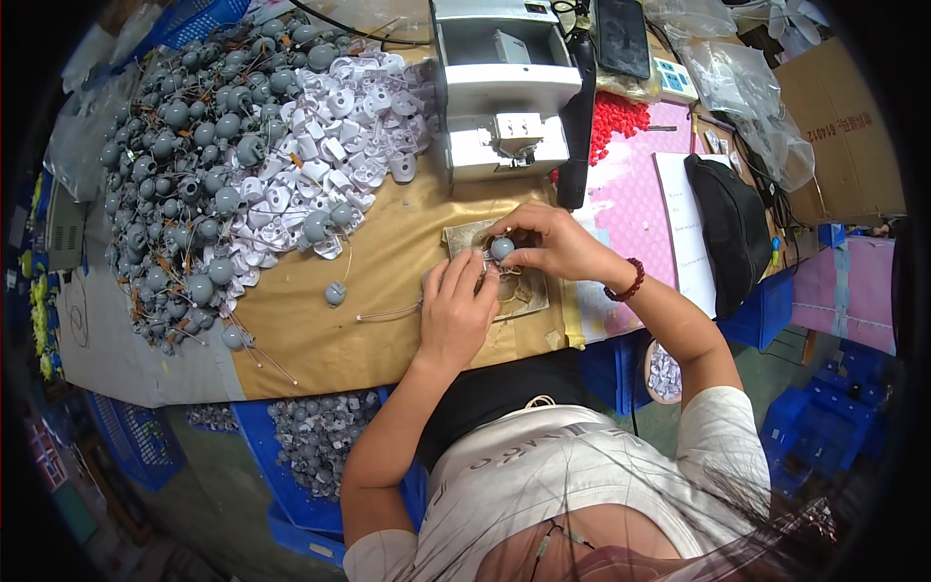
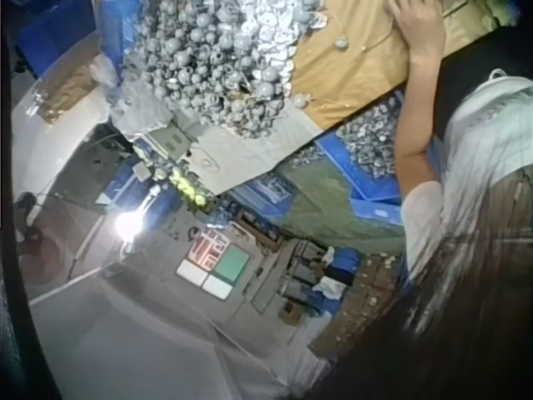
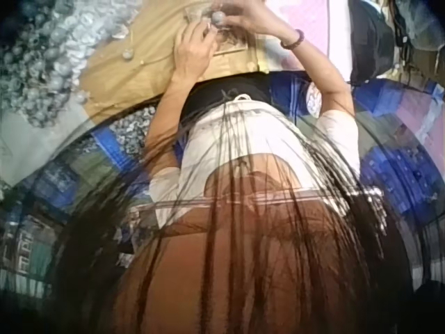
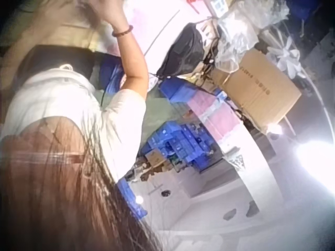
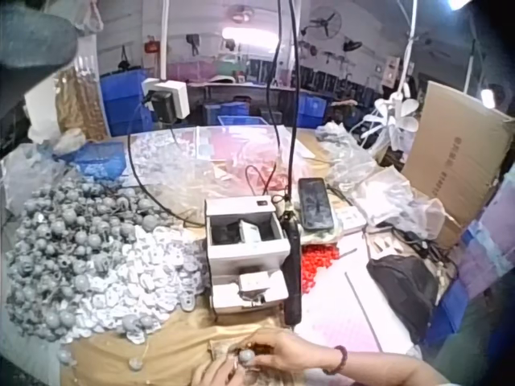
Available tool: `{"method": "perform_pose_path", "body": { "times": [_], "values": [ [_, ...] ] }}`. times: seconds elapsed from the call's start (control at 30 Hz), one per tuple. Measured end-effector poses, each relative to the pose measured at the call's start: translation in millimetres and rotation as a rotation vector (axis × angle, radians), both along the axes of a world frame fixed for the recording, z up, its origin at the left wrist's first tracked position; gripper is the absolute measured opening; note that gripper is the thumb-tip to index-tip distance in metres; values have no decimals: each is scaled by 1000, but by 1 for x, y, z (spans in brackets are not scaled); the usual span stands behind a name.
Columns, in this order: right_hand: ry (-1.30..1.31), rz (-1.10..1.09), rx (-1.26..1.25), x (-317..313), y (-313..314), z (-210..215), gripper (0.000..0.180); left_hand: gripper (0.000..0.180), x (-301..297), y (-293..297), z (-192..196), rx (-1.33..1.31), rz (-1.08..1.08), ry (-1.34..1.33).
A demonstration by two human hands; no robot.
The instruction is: The person is assembling small grey and red plastic parts using a pneumatic tool and a jig on a factory workbench.
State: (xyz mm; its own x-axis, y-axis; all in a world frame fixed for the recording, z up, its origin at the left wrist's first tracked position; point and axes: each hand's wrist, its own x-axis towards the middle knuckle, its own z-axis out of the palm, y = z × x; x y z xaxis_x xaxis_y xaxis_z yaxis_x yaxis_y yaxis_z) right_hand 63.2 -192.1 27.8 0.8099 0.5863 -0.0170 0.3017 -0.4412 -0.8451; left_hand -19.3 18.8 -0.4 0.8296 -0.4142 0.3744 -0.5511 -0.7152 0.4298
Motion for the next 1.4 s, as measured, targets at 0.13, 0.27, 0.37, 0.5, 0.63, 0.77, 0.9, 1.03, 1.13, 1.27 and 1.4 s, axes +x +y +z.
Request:
{"method": "perform_pose_path", "body": {
  "times": [0.13,0.27,0.37,0.5,0.63,0.77,0.9,1.03,1.13,1.27,1.4],
  "values": [
    [-130,-64,-111,-9,7,4,41,31,4,-2,-1,-39,23,-33],
    [-125,-140,-134,-16,9,3,50,35,17,-13,20,-119,171,133],
    [-320,-175,-87,-15,4,4,56,37,22,-18,23,-2,169,159],
    [-831,-725,48,25,-15,-2,51,39,19,-20,14,-1,169,120],
    [-30,-749,322,70,-42,-13,43,38,22,-23,18,-26,154,96],
    [-278,-869,355,53,-36,6,50,37,17,-22,16,-56,166,118],
    [-472,-596,819,44,-10,72,61,37,17,-22,17,-55,192,143],
    [-309,-437,896,61,15,107,53,37,18,-22,18,-52,195,128],
    [-375,-409,841,86,24,106,36,37,17,-25,15,-56,198,133],
    [-305,-440,808,104,42,100,25,37,17,-23,14,-64,196,122],
    [-165,-446,681,102,45,101,39,37,17,-21,15,-75,189,140]
  ]
}}
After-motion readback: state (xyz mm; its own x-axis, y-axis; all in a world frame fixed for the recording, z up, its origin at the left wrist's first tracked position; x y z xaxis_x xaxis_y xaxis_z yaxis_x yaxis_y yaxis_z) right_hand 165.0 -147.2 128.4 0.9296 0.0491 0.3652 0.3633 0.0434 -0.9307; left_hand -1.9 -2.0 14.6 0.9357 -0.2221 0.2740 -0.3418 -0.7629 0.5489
